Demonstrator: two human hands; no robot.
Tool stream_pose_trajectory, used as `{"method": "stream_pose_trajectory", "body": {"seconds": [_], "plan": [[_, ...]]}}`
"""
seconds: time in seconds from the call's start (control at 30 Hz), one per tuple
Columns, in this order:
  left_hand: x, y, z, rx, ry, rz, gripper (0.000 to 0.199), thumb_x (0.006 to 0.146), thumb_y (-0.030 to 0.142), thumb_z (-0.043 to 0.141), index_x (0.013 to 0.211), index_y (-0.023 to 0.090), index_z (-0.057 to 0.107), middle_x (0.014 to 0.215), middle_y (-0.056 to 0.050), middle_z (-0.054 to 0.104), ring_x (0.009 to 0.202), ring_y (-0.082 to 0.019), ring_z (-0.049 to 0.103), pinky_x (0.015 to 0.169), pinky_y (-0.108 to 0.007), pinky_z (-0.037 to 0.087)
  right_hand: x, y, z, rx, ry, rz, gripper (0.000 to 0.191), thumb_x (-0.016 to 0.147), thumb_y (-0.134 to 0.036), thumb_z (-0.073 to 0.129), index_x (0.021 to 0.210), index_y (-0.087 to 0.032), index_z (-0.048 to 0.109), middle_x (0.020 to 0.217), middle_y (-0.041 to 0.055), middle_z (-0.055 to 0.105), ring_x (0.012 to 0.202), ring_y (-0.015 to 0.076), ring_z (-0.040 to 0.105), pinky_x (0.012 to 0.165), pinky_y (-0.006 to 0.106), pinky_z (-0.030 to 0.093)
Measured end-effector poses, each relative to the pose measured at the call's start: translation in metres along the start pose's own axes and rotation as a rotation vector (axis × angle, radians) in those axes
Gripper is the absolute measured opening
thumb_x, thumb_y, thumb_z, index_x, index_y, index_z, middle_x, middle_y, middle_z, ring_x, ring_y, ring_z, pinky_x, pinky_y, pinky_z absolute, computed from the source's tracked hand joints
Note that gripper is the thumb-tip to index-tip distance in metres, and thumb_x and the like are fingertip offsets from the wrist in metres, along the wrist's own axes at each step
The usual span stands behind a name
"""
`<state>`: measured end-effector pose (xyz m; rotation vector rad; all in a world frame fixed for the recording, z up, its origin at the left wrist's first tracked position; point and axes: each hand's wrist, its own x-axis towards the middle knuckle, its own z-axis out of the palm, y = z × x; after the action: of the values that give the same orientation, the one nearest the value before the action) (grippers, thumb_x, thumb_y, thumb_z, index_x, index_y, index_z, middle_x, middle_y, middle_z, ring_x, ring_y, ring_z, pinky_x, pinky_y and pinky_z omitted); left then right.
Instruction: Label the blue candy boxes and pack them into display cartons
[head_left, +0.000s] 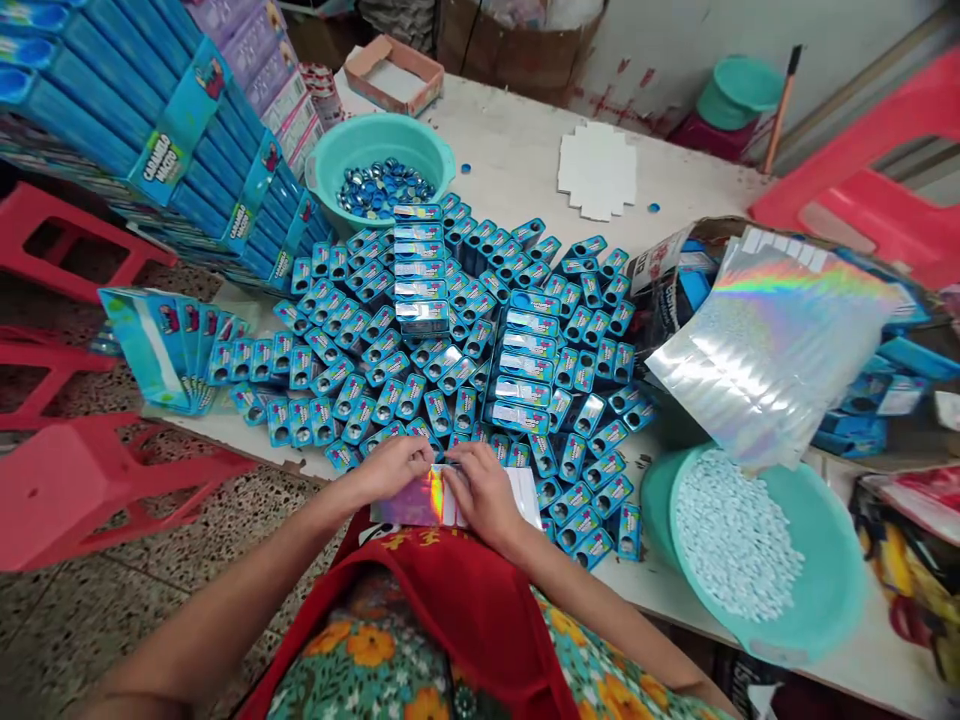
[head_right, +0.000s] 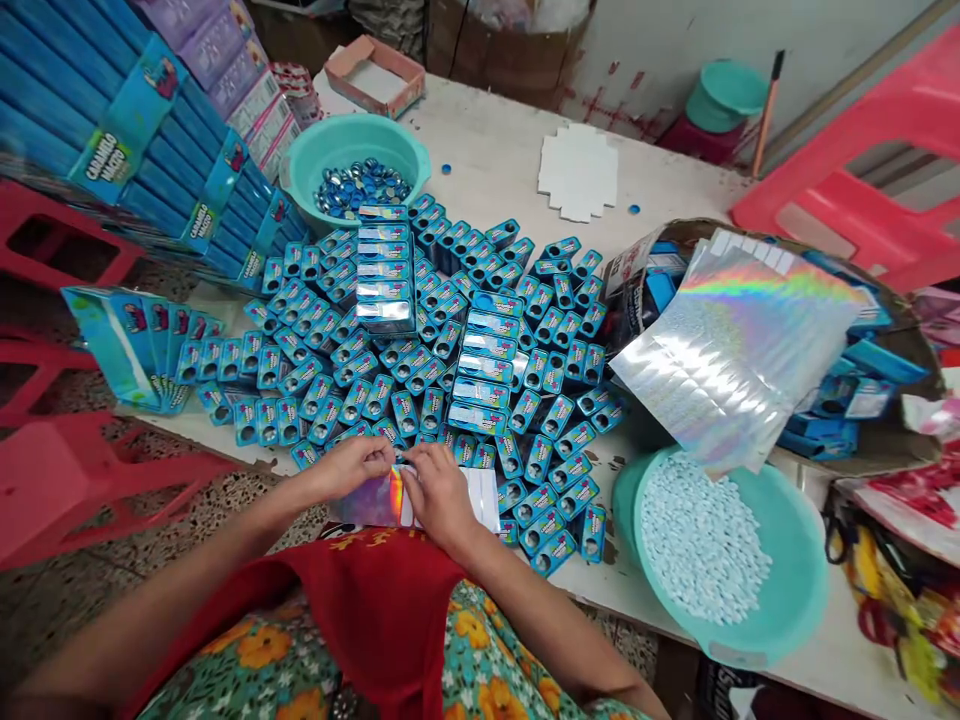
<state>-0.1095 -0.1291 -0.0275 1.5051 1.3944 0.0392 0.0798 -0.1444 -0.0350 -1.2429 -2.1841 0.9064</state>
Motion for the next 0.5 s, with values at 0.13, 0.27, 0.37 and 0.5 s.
{"method": "stream_pose_trajectory", "body": {"seconds": [0.13, 0.27, 0.37, 0.5], "plan": [[0.0, 0.004, 0.0, 0.016, 0.083, -0.017, 0.02, 0.077, 0.023, 0.044, 0.074, 0.018, 0.063, 0.077, -0.002, 0.065, 0.071, -0.015, 0.056, 0.062, -0.023, 0.035, -0.007, 0.006, 0.01, -0.214, -0.089, -0.081, 0.026, 0.09, -0.028, 0.05, 0.113, -0.02, 0.059, 0.103, 0.0095, 0.063, 0.091, 0.0221, 0.054, 0.077, 0.037, 0.048], [0.002, 0.004, 0.002, 0.021, 0.095, -0.092, 0.019, 0.074, 0.022, 0.045, 0.072, 0.018, 0.063, 0.073, -0.002, 0.064, 0.068, -0.015, 0.055, 0.059, -0.023, 0.034, -0.014, 0.008, 0.012, -0.334, -0.142, -0.239, 0.031, 0.092, -0.023, 0.046, 0.121, -0.019, 0.055, 0.111, 0.011, 0.062, 0.094, 0.023, 0.053, 0.076, 0.038, 0.045], [0.005, 0.001, 0.003, 0.013, 0.112, -0.1, 0.02, 0.074, 0.024, 0.045, 0.071, 0.018, 0.063, 0.071, -0.001, 0.064, 0.067, -0.014, 0.054, 0.058, -0.022, 0.034, -0.017, 0.006, 0.007, -0.268, -0.156, -0.268, 0.021, 0.092, -0.024, 0.047, 0.107, -0.02, 0.06, 0.111, 0.0091, 0.063, 0.096, 0.0216, 0.053, 0.077, 0.037, 0.044], [0.008, -0.001, 0.004, 0.013, 0.118, -0.085, 0.02, 0.074, 0.024, 0.045, 0.071, 0.018, 0.064, 0.07, -0.001, 0.064, 0.067, -0.014, 0.054, 0.057, -0.022, 0.033, -0.012, 0.0, -0.004, -0.143, -0.183, -0.166, 0.014, 0.09, -0.027, 0.05, 0.097, -0.02, 0.06, 0.099, 0.0065, 0.065, 0.091, 0.0191, 0.054, 0.078, 0.034, 0.045]]}}
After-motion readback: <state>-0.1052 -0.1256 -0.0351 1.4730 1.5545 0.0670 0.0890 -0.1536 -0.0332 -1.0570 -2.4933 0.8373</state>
